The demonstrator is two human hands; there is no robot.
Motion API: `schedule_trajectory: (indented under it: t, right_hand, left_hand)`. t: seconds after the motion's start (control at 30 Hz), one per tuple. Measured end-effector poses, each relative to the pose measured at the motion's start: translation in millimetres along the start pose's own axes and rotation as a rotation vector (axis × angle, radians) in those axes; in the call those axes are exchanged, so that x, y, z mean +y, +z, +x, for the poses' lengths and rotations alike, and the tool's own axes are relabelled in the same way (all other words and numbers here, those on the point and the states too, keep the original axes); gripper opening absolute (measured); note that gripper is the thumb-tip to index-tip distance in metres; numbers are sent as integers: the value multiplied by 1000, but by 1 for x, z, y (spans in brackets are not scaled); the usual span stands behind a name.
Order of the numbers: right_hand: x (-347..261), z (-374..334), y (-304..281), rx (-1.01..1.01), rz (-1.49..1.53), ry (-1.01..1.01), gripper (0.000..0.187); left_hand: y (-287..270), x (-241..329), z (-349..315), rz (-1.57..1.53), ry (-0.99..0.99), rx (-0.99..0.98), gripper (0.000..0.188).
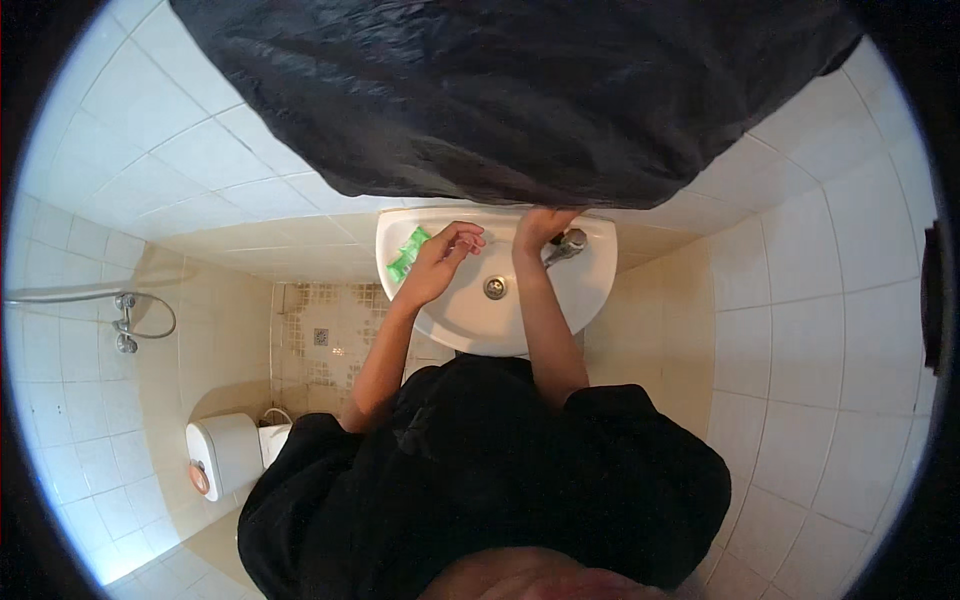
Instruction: Clean bathroom surfaces including the door and wall tiles using a sponge.
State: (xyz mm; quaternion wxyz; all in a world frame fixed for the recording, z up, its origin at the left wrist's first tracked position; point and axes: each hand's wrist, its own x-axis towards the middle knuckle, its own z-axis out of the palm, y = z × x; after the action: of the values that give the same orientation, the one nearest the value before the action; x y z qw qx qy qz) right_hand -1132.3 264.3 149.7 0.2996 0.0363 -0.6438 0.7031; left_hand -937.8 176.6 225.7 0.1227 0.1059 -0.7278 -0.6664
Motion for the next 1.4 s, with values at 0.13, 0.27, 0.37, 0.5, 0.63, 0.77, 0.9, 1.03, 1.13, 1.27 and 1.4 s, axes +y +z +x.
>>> schedule_trajectory:
  t: [0.13,0.27,0.37,0.5,0.63,0.77,0.9,1.03,1.13,1.27,1.4]
  right_hand:
    - [-13,-58,22,-107,-43,101,70]
    - [-19,-116,34,-308,-256,-24,72]
    - [-18,-139,51,-373,-309,62,66]
    - [-21,-154,38,-485,-301,-122,66]
    - [-13,-140,8,-531,-260,-193,65]
    - [-6,-115,-14,-559,-326,-251,60]
    - [-7,-106,-11,-429,-302,-278,54]
    - [-16,-112,17,-430,-300,-207,50]
    - [-20,-138,38,-548,-321,-162,49]
    - [-24,-170,64,-666,-335,-338,46]
    - [-22,-163,63,-665,-252,-505,42]
  left_hand:
    - [-24,-18,-8,-15,2,12,26]
    - [-38,-43,-20,24,-33,95,25]
    - [-48,-50,-25,50,-29,158,25]
    - [-60,-54,-37,-10,-57,280,26]
    - [-58,-62,-45,9,-63,392,21]
    - [-55,-81,-63,133,-23,456,22]
    - [-63,-97,-88,201,-41,429,28]
    - [-64,-88,-113,107,-157,437,28]
    - [-71,-80,-106,113,-151,421,28]
    - [-91,-84,-80,169,-52,397,29]
    - [-125,-73,-55,131,33,387,26]
